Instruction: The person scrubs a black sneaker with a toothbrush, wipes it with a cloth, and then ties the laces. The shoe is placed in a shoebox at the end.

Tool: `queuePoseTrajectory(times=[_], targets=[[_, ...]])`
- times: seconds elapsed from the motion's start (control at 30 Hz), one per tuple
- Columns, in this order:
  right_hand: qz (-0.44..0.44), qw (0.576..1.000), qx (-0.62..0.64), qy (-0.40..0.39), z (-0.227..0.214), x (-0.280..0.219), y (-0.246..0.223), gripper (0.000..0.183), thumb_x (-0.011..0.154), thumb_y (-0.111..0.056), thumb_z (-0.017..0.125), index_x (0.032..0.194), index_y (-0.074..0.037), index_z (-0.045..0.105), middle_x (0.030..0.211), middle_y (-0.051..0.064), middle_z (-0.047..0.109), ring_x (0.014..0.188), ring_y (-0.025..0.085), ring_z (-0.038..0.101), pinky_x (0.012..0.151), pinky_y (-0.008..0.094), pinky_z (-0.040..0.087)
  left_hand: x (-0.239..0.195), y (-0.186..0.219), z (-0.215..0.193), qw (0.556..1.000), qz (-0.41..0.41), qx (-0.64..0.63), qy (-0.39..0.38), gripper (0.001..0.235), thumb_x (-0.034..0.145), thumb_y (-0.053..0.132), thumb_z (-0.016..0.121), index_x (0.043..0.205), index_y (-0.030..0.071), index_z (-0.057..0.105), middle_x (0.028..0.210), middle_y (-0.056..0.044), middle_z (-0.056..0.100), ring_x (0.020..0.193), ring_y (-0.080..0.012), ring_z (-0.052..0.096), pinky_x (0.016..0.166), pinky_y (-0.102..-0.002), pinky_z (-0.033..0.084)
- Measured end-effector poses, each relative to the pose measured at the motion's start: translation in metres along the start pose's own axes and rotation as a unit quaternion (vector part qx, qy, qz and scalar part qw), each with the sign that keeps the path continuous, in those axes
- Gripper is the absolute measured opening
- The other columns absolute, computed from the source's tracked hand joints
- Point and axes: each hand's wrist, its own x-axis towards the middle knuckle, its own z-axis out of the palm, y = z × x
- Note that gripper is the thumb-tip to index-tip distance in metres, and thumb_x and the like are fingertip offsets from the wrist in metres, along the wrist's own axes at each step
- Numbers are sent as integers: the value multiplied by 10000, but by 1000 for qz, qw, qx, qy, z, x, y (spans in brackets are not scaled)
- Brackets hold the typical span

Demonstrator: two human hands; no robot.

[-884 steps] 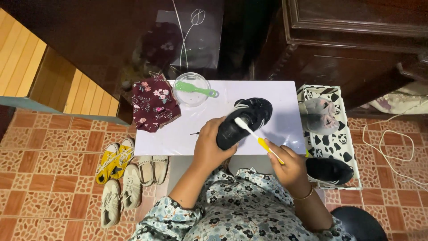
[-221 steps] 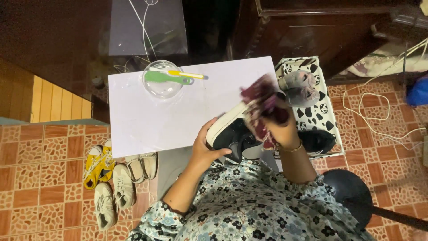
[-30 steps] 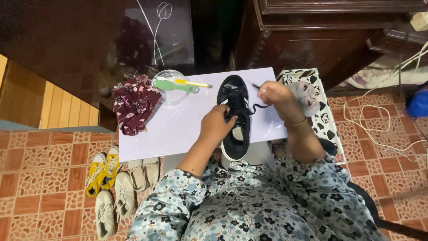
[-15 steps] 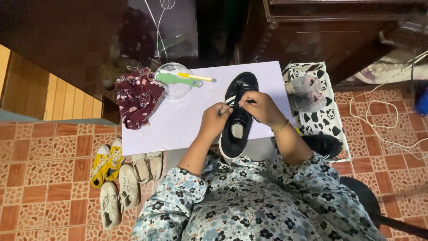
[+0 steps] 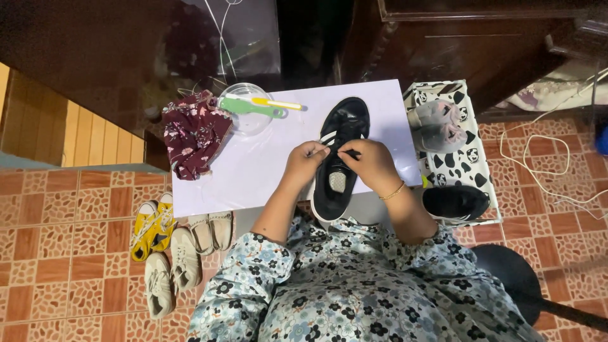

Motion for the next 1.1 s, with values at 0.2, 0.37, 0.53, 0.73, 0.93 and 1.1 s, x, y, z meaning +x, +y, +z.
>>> queuePoseTrajectory(times=[0.2, 0.37, 0.53, 0.73, 0.93, 1.1], targets=[[-110, 987, -83, 87, 16, -3, 12, 134, 880, -180, 787, 1005, -140, 757, 877, 40, 730, 866, 247, 735, 735, 333, 617, 0, -3, 1, 1000, 2, 4, -4, 165, 889, 229, 723, 983, 114, 795, 793, -64, 704, 802, -210, 666, 753, -343, 529], [-147, 978, -111, 97, 28, -2, 17, 100, 890, -150, 771, 982, -131, 738, 830, 20, 714, 855, 215, 719, 738, 302, 600, -9, 2, -5, 1000, 5, 9, -1, 205, 891, 270, 741, 1004, 105, 789, 826, -79, 714, 826, -228, 674, 768, -361, 534], [-172, 971, -134, 99, 27, 0, 15, 88, 864, -140, 754, 927, -143, 693, 814, 16, 677, 892, 236, 693, 772, 332, 568, -11, -1, -8, 1000, 1, -7, -1, 175, 948, 187, 649, 1034, 111, 781, 878, -98, 716, 890, -233, 656, 822, -359, 525], [-197, 961, -155, 116, 13, -7, -1, 153, 821, -141, 795, 890, -129, 659, 862, 20, 612, 965, 252, 594, 832, 403, 489, -8, -4, -5, 999, 19, -36, -16, 201, 891, 206, 750, 1069, 114, 772, 943, -91, 725, 928, -220, 634, 853, -367, 511], [-171, 970, -117, 125, 15, -9, -10, 182, 822, -137, 767, 967, -145, 658, 888, 4, 594, 1040, 250, 575, 874, 407, 438, -11, 1, -3, 998, 21, -49, -16, 155, 889, 166, 709, 1027, 136, 773, 852, -67, 710, 853, -181, 618, 788, -314, 506], [-144, 979, -98, 107, 14, -8, -17, 169, 842, -222, 784, 955, -145, 685, 920, 10, 601, 1058, 244, 566, 900, 412, 425, -17, 2, -2, 998, 16, -63, 4, 178, 899, 106, 637, 1023, 93, 764, 845, -97, 706, 861, -192, 610, 783, -321, 501]])
